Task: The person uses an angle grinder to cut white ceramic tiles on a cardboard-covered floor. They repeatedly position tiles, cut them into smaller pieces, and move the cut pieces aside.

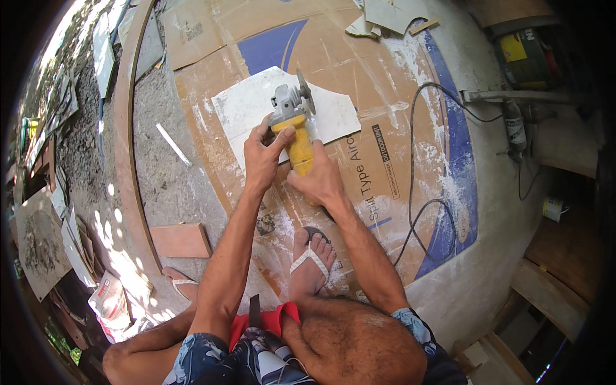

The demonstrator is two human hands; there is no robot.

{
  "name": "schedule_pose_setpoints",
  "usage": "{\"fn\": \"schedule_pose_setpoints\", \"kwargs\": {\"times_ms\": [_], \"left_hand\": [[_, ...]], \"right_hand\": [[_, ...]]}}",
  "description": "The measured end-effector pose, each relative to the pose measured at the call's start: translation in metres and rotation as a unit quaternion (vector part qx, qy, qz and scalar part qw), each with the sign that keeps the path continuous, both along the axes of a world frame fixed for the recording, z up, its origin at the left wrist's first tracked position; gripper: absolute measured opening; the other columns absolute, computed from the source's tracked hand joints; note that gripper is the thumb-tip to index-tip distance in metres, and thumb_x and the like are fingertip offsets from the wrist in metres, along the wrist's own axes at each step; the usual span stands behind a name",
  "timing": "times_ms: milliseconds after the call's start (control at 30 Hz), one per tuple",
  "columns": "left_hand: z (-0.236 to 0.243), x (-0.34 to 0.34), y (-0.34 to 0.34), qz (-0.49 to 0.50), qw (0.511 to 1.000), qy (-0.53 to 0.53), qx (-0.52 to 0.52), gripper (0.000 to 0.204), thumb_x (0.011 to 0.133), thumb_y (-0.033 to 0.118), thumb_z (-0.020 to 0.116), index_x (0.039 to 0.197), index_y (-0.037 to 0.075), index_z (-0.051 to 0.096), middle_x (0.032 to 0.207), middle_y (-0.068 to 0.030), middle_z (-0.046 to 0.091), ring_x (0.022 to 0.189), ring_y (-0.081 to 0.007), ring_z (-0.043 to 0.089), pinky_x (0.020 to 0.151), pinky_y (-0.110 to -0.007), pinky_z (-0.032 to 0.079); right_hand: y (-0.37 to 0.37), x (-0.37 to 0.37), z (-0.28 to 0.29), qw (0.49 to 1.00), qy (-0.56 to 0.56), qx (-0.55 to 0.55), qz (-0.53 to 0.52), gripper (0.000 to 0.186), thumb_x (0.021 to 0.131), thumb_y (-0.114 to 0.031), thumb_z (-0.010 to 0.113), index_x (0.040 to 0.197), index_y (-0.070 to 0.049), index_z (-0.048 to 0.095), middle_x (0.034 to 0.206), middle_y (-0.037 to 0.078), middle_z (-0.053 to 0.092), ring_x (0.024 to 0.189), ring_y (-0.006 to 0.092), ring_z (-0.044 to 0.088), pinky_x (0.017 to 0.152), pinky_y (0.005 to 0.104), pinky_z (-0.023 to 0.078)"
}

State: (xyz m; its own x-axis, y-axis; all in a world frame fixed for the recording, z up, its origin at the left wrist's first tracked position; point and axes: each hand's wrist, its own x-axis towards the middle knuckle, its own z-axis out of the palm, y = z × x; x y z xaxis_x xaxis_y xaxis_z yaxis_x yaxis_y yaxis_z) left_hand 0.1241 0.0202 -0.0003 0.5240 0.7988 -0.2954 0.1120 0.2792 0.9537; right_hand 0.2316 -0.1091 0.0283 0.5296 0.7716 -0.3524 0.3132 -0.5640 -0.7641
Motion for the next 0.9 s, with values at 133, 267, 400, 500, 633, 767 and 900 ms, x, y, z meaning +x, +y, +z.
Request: {"fn": "schedule_pose_setpoints", "kwargs": {"times_ms": [133, 267, 400, 500, 633, 767, 900], "left_hand": [[-0.0004, 0.0003, 0.0006, -0.003, 1.0, 0.001, 0.007, 0.082, 0.096, 0.038, 0.09, 0.151, -0.013, 0.058, 0.123, -0.0144, 0.073, 0.108, -0.0178, 0.07, 0.096, -0.033, 0.059], [-0.0001, 0.0002, 0.001, -0.002, 1.0, 0.002, 0.006, 0.082, 0.096, 0.039, 0.09, 0.15, -0.014, 0.058, 0.123, -0.0148, 0.073, 0.109, -0.0184, 0.07, 0.096, -0.033, 0.059], [-0.0014, -0.0001, 0.0014, -0.003, 1.0, 0.011, 0.008, 0.08, 0.096, 0.038, 0.089, 0.15, -0.012, 0.06, 0.124, -0.0147, 0.073, 0.11, -0.0191, 0.071, 0.097, -0.034, 0.058], [-0.0016, -0.0013, 0.0012, -0.004, 1.0, 0.011, 0.003, 0.078, 0.096, 0.038, 0.089, 0.15, -0.011, 0.061, 0.123, -0.0141, 0.074, 0.11, -0.0191, 0.071, 0.098, -0.034, 0.058], [0.0031, 0.0001, -0.0001, -0.004, 1.0, 0.01, -0.006, 0.077, 0.097, 0.038, 0.089, 0.15, -0.01, 0.061, 0.123, -0.0138, 0.074, 0.111, -0.0188, 0.071, 0.098, -0.034, 0.058], [0.0044, -0.0004, 0.0019, -0.013, 0.999, 0.036, 0.015, 0.076, 0.096, 0.039, 0.089, 0.149, -0.009, 0.063, 0.12, -0.0128, 0.074, 0.107, -0.0169, 0.07, 0.095, -0.033, 0.058], [0.001, 0.0005, 0.0009, 0.001, 0.999, 0.028, 0.029, 0.077, 0.095, 0.041, 0.089, 0.148, -0.009, 0.064, 0.117, -0.0116, 0.074, 0.103, -0.0157, 0.068, 0.091, -0.032, 0.057]], "right_hand": [[0.0006, -0.0012, 0.001, 1.0, -0.005, 0.002, -0.003, 0.062, 0.081, -0.029, 0.083, 0.124, 0.004, 0.052, 0.097, 0.036, 0.074, 0.094, 0.0559, 0.074, 0.083, 0.0595, 0.061], [0.0004, 0.0001, 0.0004, 1.0, -0.005, 0.003, 0.002, 0.063, 0.081, -0.029, 0.083, 0.124, 0.004, 0.051, 0.097, 0.036, 0.074, 0.094, 0.0559, 0.074, 0.083, 0.0597, 0.061], [0.0007, 0.0007, -0.0006, 1.0, -0.006, -0.005, 0.006, 0.063, 0.081, -0.029, 0.083, 0.124, 0.004, 0.051, 0.097, 0.037, 0.074, 0.094, 0.0563, 0.074, 0.083, 0.0604, 0.06], [0.0014, 0.0004, 0.0009, 1.0, -0.005, 0.0, 0.007, 0.063, 0.081, -0.029, 0.083, 0.124, 0.004, 0.051, 0.096, 0.037, 0.074, 0.093, 0.0565, 0.074, 0.082, 0.0609, 0.06], [-0.0002, 0.0012, -0.0023, 1.0, -0.013, 0.005, 0.008, 0.063, 0.081, -0.03, 0.083, 0.124, 0.004, 0.051, 0.095, 0.037, 0.074, 0.093, 0.0567, 0.074, 0.082, 0.061, 0.06], [0.0007, 0.0014, 0.0009, 1.0, -0.01, -0.006, 0.004, 0.064, 0.08, -0.03, 0.083, 0.124, 0.005, 0.052, 0.096, 0.038, 0.074, 0.094, 0.057, 0.074, 0.083, 0.0607, 0.06], [0.002, 0.0017, 0.0018, 1.0, -0.011, -0.004, 0.007, 0.065, 0.078, -0.029, 0.083, 0.124, 0.006, 0.052, 0.097, 0.038, 0.073, 0.095, 0.0574, 0.074, 0.084, 0.0602, 0.06]]}}
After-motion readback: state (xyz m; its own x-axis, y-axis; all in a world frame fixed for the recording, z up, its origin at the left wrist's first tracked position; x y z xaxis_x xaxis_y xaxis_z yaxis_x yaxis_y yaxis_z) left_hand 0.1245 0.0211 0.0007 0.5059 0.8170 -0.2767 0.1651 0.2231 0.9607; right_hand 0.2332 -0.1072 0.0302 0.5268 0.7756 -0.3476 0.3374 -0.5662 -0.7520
